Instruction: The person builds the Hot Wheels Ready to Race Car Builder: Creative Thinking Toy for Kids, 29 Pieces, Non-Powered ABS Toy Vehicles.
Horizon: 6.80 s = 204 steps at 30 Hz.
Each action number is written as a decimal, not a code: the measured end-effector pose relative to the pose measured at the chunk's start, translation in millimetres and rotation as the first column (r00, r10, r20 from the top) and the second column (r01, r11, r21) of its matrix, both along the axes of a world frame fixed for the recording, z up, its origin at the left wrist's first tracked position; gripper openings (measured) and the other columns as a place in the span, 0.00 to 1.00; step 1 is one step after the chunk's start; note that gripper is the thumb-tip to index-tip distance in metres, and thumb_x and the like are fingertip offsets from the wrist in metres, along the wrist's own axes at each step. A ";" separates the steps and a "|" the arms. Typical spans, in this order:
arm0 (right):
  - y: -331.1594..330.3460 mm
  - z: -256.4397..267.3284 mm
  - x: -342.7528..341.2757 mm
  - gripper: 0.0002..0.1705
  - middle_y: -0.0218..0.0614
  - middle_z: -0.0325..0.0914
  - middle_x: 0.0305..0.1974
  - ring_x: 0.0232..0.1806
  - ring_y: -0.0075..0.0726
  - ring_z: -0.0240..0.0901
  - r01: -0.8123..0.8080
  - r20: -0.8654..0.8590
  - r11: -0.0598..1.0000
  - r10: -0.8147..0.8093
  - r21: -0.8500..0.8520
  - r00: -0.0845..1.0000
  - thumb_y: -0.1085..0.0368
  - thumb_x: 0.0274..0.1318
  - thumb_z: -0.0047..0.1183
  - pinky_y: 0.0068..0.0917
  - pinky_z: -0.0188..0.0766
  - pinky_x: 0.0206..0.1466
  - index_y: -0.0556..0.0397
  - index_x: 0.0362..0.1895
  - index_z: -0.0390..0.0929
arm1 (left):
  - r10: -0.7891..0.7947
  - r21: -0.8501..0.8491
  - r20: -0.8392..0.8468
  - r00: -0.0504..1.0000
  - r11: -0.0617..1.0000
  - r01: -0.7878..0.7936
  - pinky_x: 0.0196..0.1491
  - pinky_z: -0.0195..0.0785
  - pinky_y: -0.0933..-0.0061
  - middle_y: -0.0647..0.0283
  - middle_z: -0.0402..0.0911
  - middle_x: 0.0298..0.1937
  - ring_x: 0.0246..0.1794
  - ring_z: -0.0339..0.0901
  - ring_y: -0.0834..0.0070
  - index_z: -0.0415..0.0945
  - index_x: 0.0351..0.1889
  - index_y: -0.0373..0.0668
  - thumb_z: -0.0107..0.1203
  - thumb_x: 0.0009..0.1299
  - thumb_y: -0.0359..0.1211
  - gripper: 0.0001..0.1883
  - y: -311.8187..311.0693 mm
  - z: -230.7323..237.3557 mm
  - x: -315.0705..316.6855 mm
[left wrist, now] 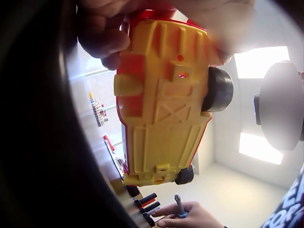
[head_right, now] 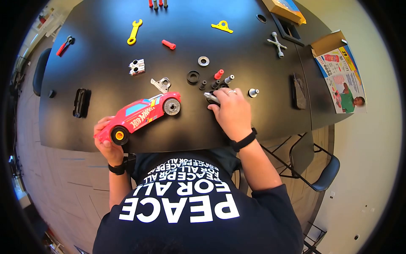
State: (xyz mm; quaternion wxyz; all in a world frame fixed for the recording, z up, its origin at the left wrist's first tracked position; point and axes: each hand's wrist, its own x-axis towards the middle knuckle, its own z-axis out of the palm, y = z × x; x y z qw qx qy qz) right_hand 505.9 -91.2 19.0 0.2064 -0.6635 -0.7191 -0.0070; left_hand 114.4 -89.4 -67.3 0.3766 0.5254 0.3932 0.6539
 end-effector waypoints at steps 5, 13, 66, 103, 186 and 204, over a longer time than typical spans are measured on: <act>3.0 -5.0 -12.1 0.20 0.34 0.86 0.50 0.53 0.48 0.82 -0.073 0.098 0.990 0.085 -0.122 0.992 0.64 0.53 0.75 0.42 0.84 0.51 0.48 0.52 0.88 | 0.023 -0.013 -0.007 1.000 1.000 -0.023 0.70 0.75 0.55 0.45 0.82 0.62 0.64 0.82 0.57 0.78 0.59 0.33 0.69 0.70 0.70 0.45 -4.2 2.1 -0.1; -7.5 -1.5 -36.7 0.25 0.48 0.81 0.50 0.49 0.57 0.84 -0.216 0.007 0.947 0.224 -0.238 0.975 0.73 0.59 0.63 0.48 0.83 0.51 0.54 0.63 0.83 | 0.040 -0.010 0.008 0.999 0.999 -0.040 0.66 0.75 0.59 0.46 0.83 0.60 0.60 0.82 0.61 0.79 0.56 0.33 0.72 0.69 0.69 0.44 -1.1 8.4 6.1; -6.4 50.7 -132.1 0.09 0.42 0.85 0.39 0.40 0.44 0.85 -0.510 -0.848 0.860 0.266 -0.006 0.459 0.75 0.60 0.72 0.35 0.79 0.46 0.61 0.45 0.89 | 0.123 0.017 -0.202 0.972 0.992 -0.122 0.65 0.77 0.61 0.53 0.73 0.64 0.61 0.78 0.65 0.69 0.62 0.40 0.95 0.40 0.52 0.57 -37.1 29.8 48.4; -16.5 24.6 -46.0 0.09 0.44 0.85 0.42 0.43 0.52 0.84 -0.169 -0.621 0.985 0.115 -0.029 0.775 0.70 0.67 0.68 0.40 0.78 0.49 0.57 0.50 0.89 | 0.131 -0.112 0.020 0.991 0.985 -0.128 0.63 0.78 0.66 0.54 0.75 0.65 0.62 0.80 0.67 0.67 0.63 0.40 0.94 0.46 0.51 0.55 -38.5 22.1 39.6; -42.3 124.6 -49.8 0.21 0.40 0.82 0.48 0.41 0.47 0.82 -0.541 -0.194 0.841 0.528 -0.018 0.827 0.71 0.63 0.71 0.42 0.80 0.42 0.55 0.60 0.86 | 0.331 0.305 -0.538 0.776 0.934 -0.186 0.62 0.78 0.56 0.51 0.72 0.67 0.64 0.79 0.59 0.72 0.64 0.44 0.95 0.41 0.51 0.55 -33.9 74.8 59.5; -45.1 87.5 -48.5 0.23 0.42 0.81 0.44 0.40 0.51 0.84 -0.468 -0.467 0.853 0.325 -0.230 0.823 0.65 0.63 0.74 0.42 0.81 0.44 0.56 0.58 0.82 | 0.390 0.365 -0.581 0.714 0.909 -0.200 0.59 0.77 0.53 0.50 0.73 0.66 0.62 0.79 0.54 0.72 0.64 0.46 0.94 0.43 0.52 0.54 -31.8 76.5 58.2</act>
